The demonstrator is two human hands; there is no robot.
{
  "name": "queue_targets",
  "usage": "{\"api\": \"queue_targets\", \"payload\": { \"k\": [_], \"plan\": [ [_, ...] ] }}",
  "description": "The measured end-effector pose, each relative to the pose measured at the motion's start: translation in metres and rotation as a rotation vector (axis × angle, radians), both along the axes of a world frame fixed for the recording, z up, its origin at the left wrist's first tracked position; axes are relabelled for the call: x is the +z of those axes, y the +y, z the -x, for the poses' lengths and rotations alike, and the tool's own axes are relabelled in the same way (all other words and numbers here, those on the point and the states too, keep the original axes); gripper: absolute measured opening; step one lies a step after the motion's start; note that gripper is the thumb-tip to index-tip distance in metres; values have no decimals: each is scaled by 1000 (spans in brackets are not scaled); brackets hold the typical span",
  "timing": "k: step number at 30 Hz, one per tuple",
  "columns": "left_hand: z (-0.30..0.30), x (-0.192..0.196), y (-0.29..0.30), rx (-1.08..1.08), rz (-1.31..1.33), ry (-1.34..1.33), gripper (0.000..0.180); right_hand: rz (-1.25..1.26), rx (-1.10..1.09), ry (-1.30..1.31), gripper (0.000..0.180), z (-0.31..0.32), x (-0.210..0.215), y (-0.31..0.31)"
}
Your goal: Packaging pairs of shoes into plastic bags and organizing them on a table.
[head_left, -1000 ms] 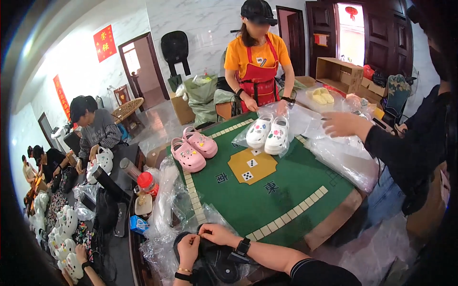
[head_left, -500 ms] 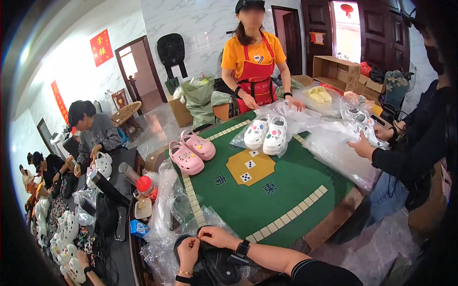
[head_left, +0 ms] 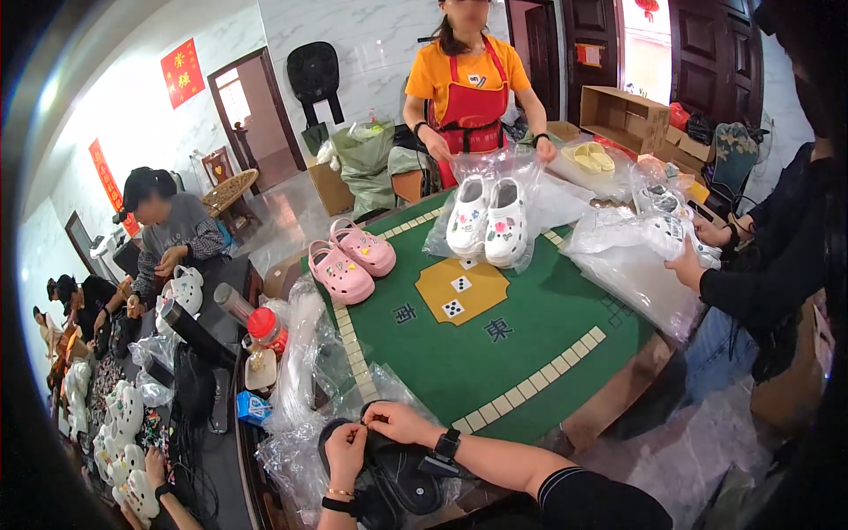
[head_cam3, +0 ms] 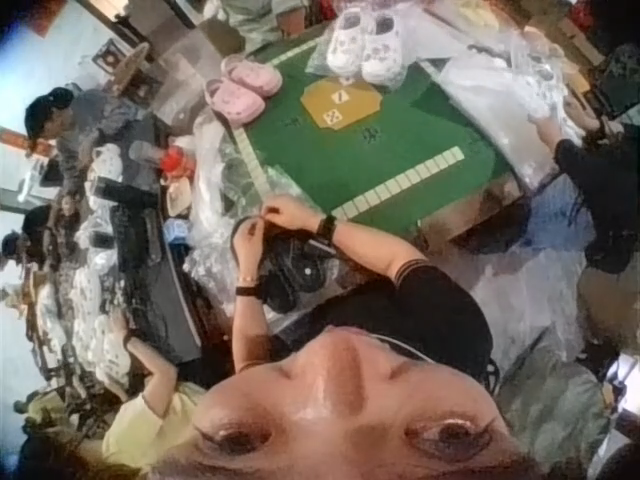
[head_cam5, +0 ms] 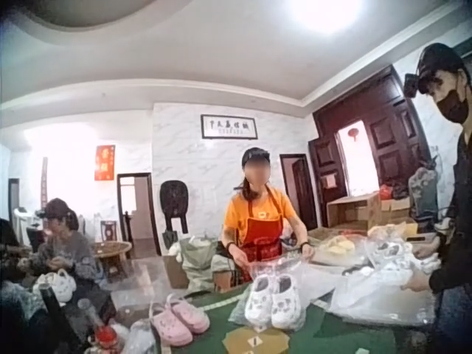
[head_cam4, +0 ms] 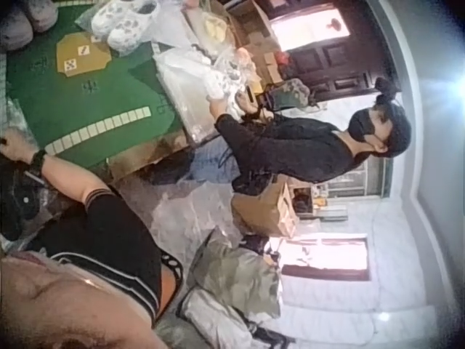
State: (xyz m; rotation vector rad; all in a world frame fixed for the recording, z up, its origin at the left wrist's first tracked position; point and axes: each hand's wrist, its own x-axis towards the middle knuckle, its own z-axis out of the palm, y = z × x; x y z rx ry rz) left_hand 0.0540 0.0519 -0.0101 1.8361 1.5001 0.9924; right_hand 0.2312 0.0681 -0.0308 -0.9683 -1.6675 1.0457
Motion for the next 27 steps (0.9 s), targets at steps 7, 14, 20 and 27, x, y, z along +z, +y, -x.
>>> {"api": "queue_targets", "payload": {
  "k": [7, 14, 20, 27],
  "plan": [
    [-3, 5, 0, 8, 19, 14, 14, -25, -9, 28, 10, 0, 0, 2],
    [-1, 13, -4, 20, 19, 26, 16, 9, 17, -7, 12, -1, 6, 1],
    [1, 6, -9, 22, 29, 74, 17, -2, 15, -9, 13, 2, 0, -7],
    [-5, 12, -4, -1, 1, 29, 15, -5, -51, -32, 10, -2, 2, -4]
  ]
}}
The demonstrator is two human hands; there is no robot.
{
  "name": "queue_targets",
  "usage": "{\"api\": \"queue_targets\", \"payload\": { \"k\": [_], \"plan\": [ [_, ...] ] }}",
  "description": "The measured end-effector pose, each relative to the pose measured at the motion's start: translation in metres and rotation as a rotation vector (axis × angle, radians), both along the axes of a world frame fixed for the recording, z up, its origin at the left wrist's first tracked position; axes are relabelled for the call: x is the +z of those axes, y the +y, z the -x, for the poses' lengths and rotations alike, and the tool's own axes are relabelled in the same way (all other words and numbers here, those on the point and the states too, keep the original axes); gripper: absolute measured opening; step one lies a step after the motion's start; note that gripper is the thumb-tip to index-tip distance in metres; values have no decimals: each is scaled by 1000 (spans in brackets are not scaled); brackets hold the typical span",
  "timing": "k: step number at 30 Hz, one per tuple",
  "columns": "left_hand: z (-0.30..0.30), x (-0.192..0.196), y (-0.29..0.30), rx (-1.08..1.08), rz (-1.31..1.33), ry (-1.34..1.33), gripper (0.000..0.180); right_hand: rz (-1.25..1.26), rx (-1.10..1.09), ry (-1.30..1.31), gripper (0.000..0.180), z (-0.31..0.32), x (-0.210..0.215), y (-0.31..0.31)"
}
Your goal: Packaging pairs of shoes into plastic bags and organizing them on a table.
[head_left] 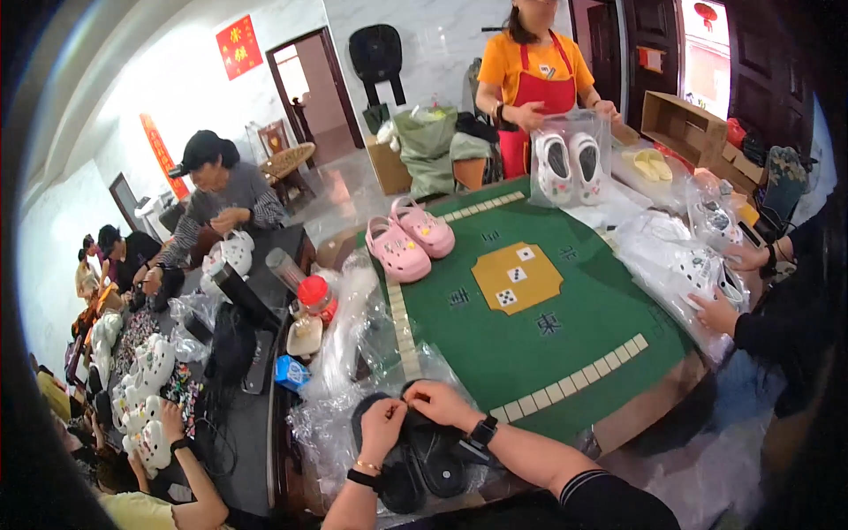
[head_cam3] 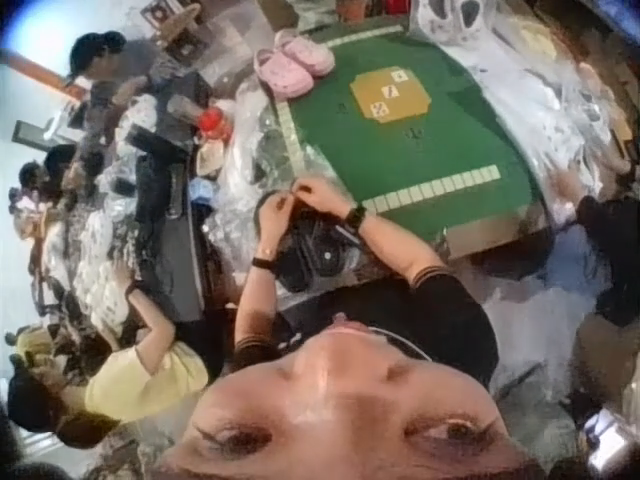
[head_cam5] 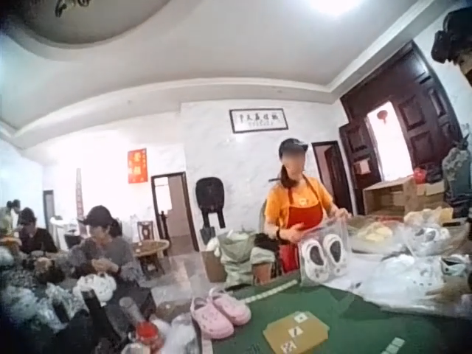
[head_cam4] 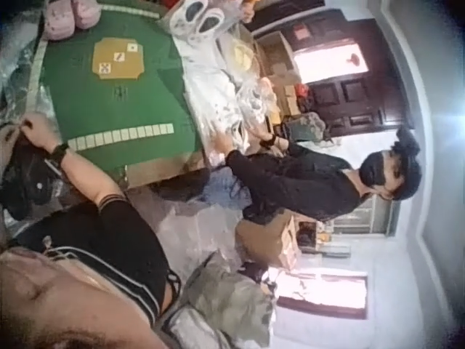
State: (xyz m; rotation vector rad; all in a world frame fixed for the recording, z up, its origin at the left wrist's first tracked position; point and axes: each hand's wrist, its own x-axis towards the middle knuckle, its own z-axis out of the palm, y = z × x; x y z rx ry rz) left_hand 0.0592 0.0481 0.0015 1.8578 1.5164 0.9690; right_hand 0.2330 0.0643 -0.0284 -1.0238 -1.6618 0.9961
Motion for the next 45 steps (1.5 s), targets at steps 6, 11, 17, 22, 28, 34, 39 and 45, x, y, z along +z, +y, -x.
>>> {"api": "queue_targets", "payload": {
  "k": [6, 11, 17, 22, 28, 34, 39, 45],
  "plan": [
    [2, 4, 0, 4, -20, 47, 16, -22, 31, 25, 11, 3, 1, 3],
    [0, 0, 0, -23, -51, -45, 15, -9, 23, 10, 12, -1, 2, 3],
    [2, 0, -1, -24, -35, 17, 14, -32, 23, 24, 12, 2, 0, 1],
    [5, -7, 1, -9, -12, -1, 14, -37, 38, 16, 11, 3, -4, 3],
    [3, -4, 1, -4, -3, 25, 14, -84, 20, 5, 10, 1, -5, 5],
    [3, -7, 3, -6, -3, 4, 15, -79, 34, 5, 10, 1, -1, 5],
    [3, -5, 2, -11, -10, 13, 14, -136, 11, 28, 9, 2, -5, 5],
    [2, -6, 1, -4, 12, -20, 14, -101, 31, 18, 9, 2, -5, 5]
  ]
}}
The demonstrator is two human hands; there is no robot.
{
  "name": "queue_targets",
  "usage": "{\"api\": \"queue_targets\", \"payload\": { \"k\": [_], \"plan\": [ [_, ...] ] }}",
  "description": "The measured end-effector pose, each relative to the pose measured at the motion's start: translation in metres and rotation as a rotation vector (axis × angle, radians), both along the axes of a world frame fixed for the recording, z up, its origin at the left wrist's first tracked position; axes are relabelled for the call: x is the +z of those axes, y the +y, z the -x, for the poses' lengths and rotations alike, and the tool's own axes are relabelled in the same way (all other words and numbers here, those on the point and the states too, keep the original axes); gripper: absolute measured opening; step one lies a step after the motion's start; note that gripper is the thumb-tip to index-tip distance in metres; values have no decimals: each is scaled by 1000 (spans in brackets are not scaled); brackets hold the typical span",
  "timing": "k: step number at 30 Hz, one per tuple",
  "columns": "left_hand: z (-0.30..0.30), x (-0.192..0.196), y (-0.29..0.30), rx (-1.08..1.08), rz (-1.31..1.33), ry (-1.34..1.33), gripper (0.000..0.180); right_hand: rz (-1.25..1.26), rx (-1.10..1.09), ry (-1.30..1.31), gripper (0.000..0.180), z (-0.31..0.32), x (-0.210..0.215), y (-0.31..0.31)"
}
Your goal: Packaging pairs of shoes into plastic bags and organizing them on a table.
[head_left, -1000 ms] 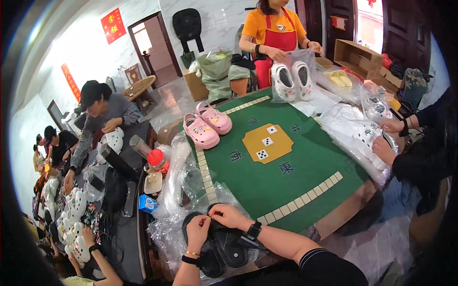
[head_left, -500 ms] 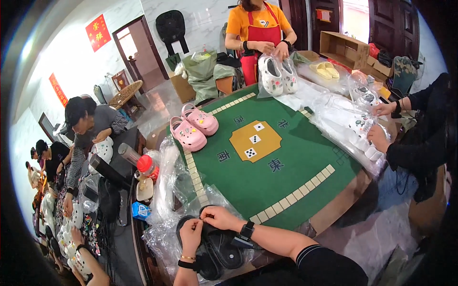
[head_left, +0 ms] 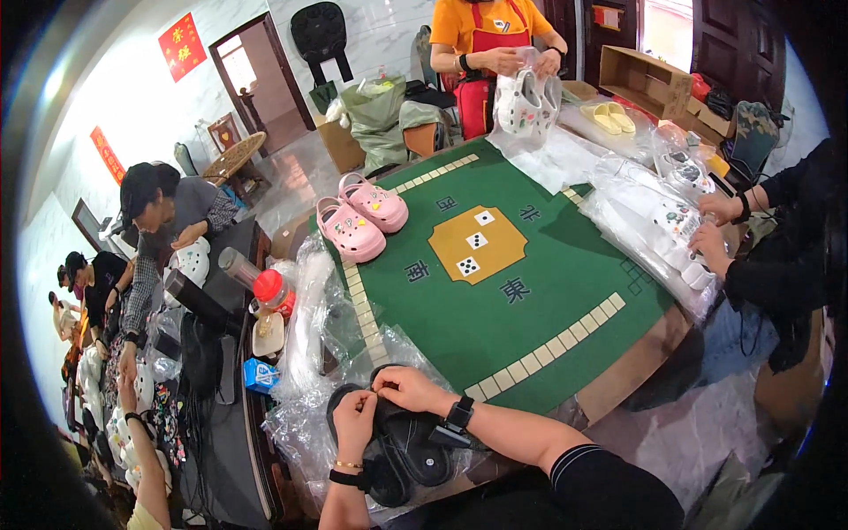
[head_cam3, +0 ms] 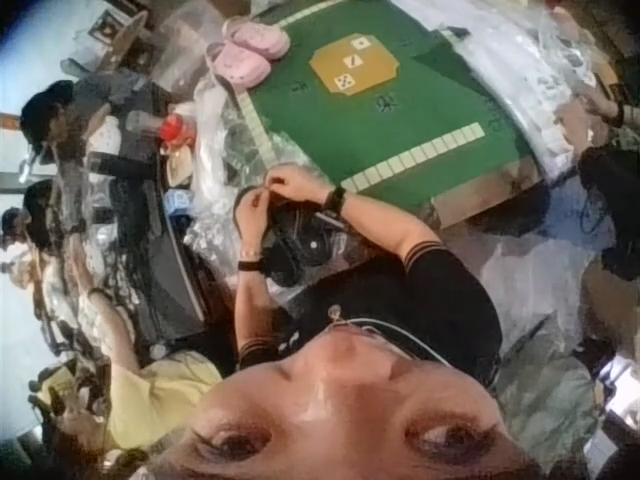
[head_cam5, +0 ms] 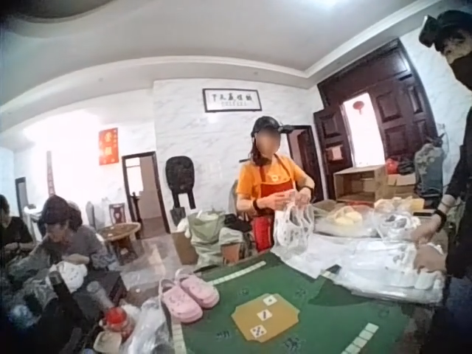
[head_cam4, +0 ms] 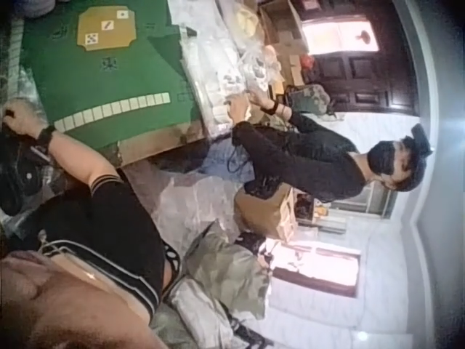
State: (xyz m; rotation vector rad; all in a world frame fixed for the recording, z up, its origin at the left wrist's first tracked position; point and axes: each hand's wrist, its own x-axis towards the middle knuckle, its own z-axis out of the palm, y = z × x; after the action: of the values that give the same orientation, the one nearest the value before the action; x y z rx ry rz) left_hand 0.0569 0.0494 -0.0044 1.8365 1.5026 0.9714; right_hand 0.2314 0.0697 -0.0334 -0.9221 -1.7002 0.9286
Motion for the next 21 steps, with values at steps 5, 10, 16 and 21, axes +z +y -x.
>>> {"api": "queue_targets", "payload": {
  "k": [5, 10, 16, 21],
  "plan": [
    [-1, 4, 0, 4, -18, 24, 14, 19, 7, 1, 10, 0, 2, 0],
    [0, 0, 2, 3, 13, 6, 14, 32, 6, -11, 10, -1, 2, 1],
    [0, 4, -1, 9, 3, 25, 14, 3, -9, -35, 10, -1, 5, 0],
    [-1, 8, -1, 6, 1, 32, 15, 8, -15, -46, 10, 1, 3, 0]
  ]
}}
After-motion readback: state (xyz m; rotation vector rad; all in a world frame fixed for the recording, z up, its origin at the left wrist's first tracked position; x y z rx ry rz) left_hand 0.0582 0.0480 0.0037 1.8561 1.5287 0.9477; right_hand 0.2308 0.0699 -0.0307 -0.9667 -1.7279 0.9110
